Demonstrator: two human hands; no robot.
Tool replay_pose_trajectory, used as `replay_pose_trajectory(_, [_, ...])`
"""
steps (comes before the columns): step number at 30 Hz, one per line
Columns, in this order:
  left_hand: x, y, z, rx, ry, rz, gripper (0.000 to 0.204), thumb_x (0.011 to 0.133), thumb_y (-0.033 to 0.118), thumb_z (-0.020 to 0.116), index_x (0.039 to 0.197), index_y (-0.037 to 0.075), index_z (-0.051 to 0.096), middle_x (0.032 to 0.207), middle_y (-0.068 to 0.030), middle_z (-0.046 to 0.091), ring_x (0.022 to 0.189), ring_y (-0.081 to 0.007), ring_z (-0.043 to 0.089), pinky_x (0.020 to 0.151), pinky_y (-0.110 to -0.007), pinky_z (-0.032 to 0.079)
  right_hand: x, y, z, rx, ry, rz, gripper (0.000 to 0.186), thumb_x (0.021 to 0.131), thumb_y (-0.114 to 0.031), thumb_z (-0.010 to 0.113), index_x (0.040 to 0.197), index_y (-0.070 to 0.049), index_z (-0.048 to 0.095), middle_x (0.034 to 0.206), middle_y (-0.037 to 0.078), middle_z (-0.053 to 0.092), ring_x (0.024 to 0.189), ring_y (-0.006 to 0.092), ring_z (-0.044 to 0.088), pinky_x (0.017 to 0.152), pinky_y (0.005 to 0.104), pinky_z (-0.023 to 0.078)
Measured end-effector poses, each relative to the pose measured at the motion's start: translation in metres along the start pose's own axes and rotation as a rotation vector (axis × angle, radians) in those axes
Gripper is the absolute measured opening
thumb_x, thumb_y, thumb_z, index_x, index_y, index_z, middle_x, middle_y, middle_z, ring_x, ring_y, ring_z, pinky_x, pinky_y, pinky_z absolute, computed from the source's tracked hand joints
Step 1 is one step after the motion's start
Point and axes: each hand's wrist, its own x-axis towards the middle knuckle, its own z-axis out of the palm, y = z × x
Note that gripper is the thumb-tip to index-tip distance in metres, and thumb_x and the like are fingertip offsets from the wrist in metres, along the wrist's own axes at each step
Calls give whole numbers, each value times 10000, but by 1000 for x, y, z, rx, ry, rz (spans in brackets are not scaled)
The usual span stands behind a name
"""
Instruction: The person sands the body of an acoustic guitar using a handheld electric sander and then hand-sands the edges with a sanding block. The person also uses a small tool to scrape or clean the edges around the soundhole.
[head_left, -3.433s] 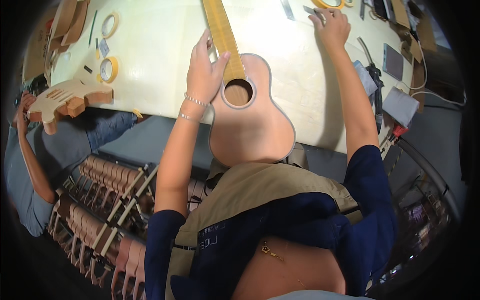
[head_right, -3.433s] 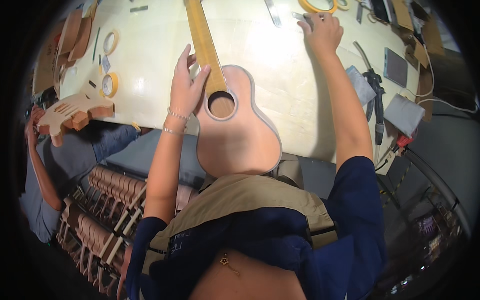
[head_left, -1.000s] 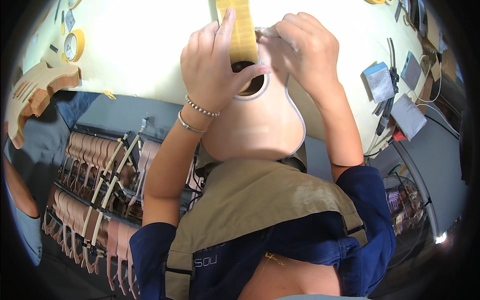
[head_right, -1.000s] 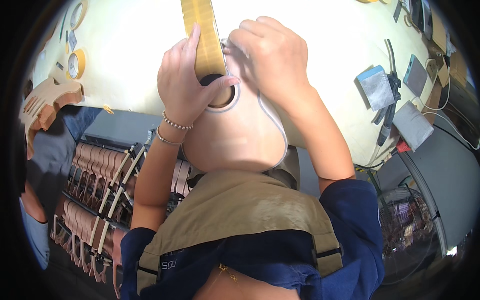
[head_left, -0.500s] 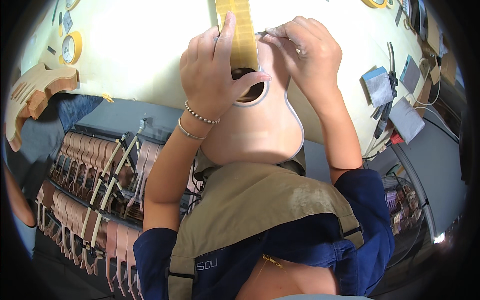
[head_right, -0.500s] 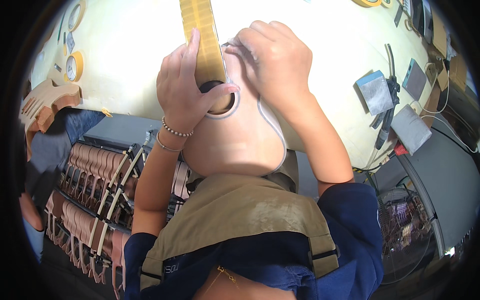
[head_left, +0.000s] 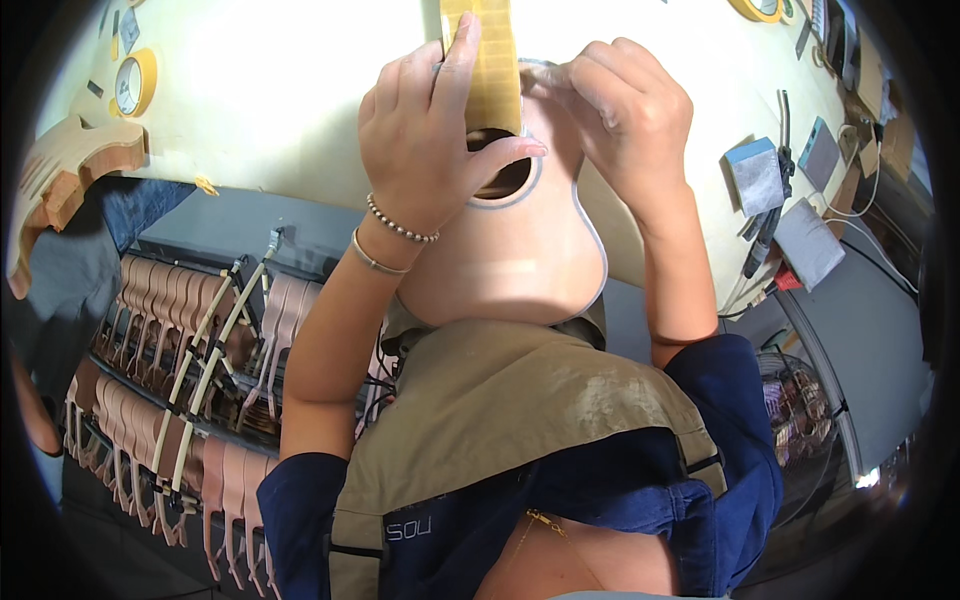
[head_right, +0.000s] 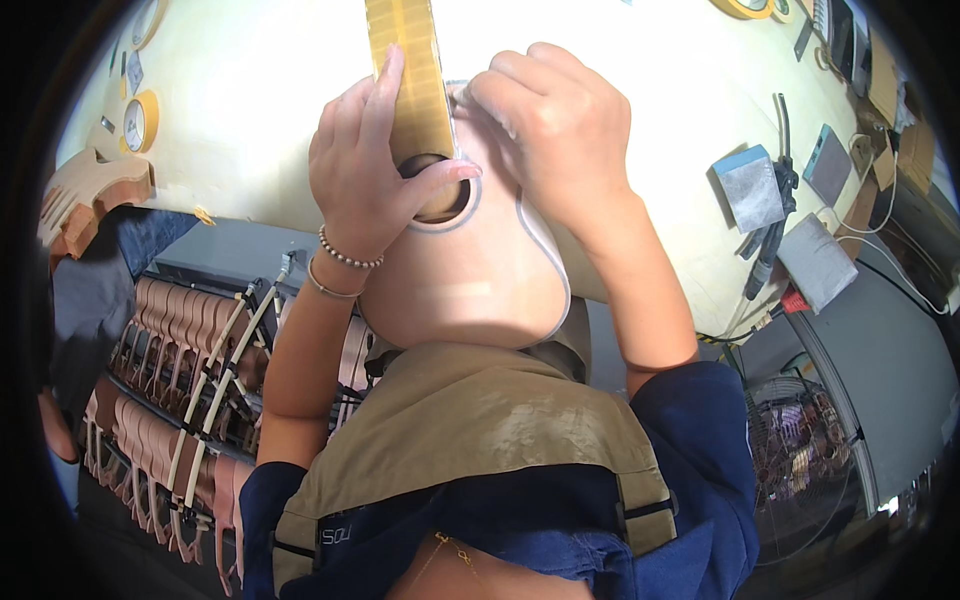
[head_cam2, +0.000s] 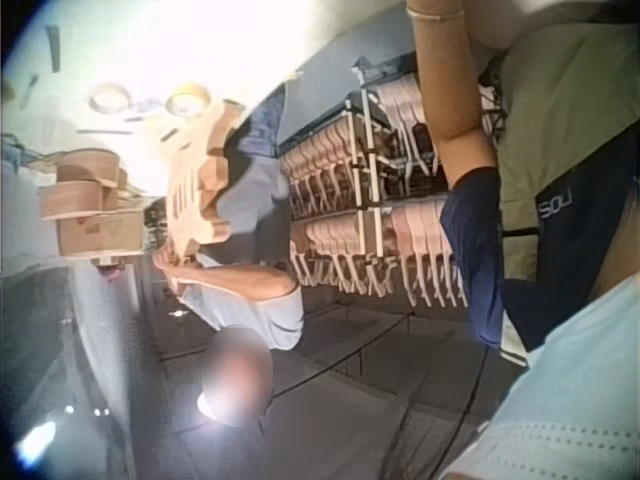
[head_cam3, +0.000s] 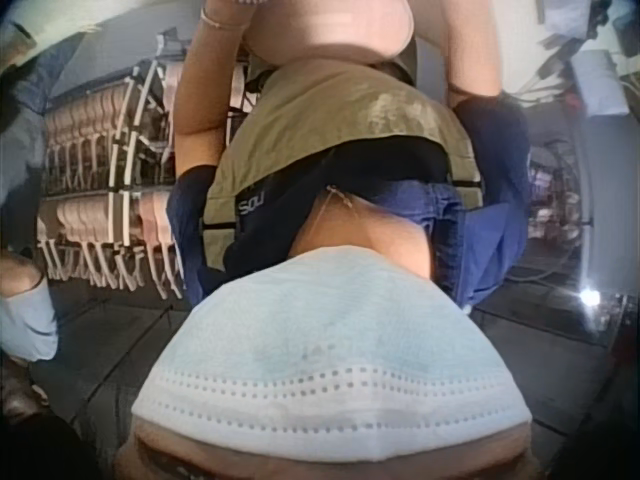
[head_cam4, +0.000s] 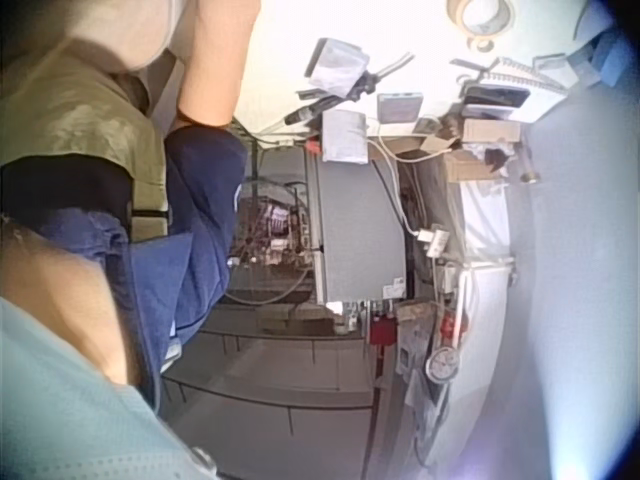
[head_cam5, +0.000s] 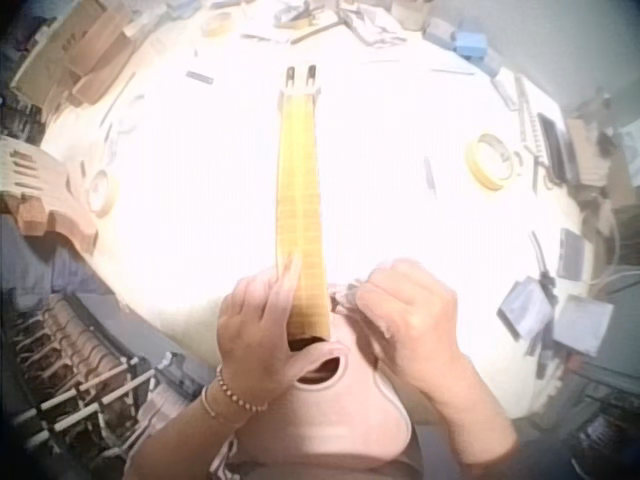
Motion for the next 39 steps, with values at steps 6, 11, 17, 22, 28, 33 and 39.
replay_pose_trajectory(6, [1,-1,0,-1,12,15,1065,659,661,781,1467,33,487,1160,-121,613,1025,-301,580,911,-396,480,-1,5,7,68,94,80,148,709,-163,811,728,-140,666,688,-9,586,637,207,559,536,335,456])
replay_pose_trajectory(11, [1,-1,-1,0,9,14,1060,661,662,779,1465,33,491,1165,-120,614,1027,-297,581,911,-395,480,1,1,12,9,125,77,159,702,-167,816,719,-135,661,694,-8,589,639,206,560,535,336,455])
replay_pose_trajectory(17, [1,0,-1,2,4,3,1072,654,675,770,1466,34,488,1160,-114,615,1016,-292,583,901,-392,481,1,-3,4,-84,53,-8,148,688,-145,804,712,-139,659,706,-15,589,642,200,551,529,332,452])
replay_pose_trajectory(22, [1,1,-2,15,-11,-14,1087,639,682,769,1469,40,486,1148,-101,615,1005,-282,582,889,-384,481,-1,5,6,12,60,11,128,664,-132,787,719,-141,672,708,-18,583,650,193,549,527,328,452])
replay_pose_trajectory(28, [2,1,-2,14,-6,-15,1089,625,673,776,1468,47,488,1134,-94,616,1001,-282,582,883,-385,482,2,0,10,-39,99,-9,109,678,-142,782,740,-146,693,703,-19,580,642,195,544,521,325,449])
replay_pose_trajectory(33, [1,-2,2,32,6,-9,1046,672,748,688,1440,56,529,1107,-88,598,999,-268,575,847,-385,474,1,3,2,0,61,-22,102,685,-136,780,746,-152,700,692,-24,566,632,193,538,507,327,437])
replay_pose_trajectory(39, [5,0,-3,32,-9,20,1069,630,664,781,1457,47,504,1129,-100,613,1014,-284,582,901,-386,486,-1,0,10,0,85,7,98,690,-147,780,747,-153,700,695,-26,564,627,190,533,498,331,430])
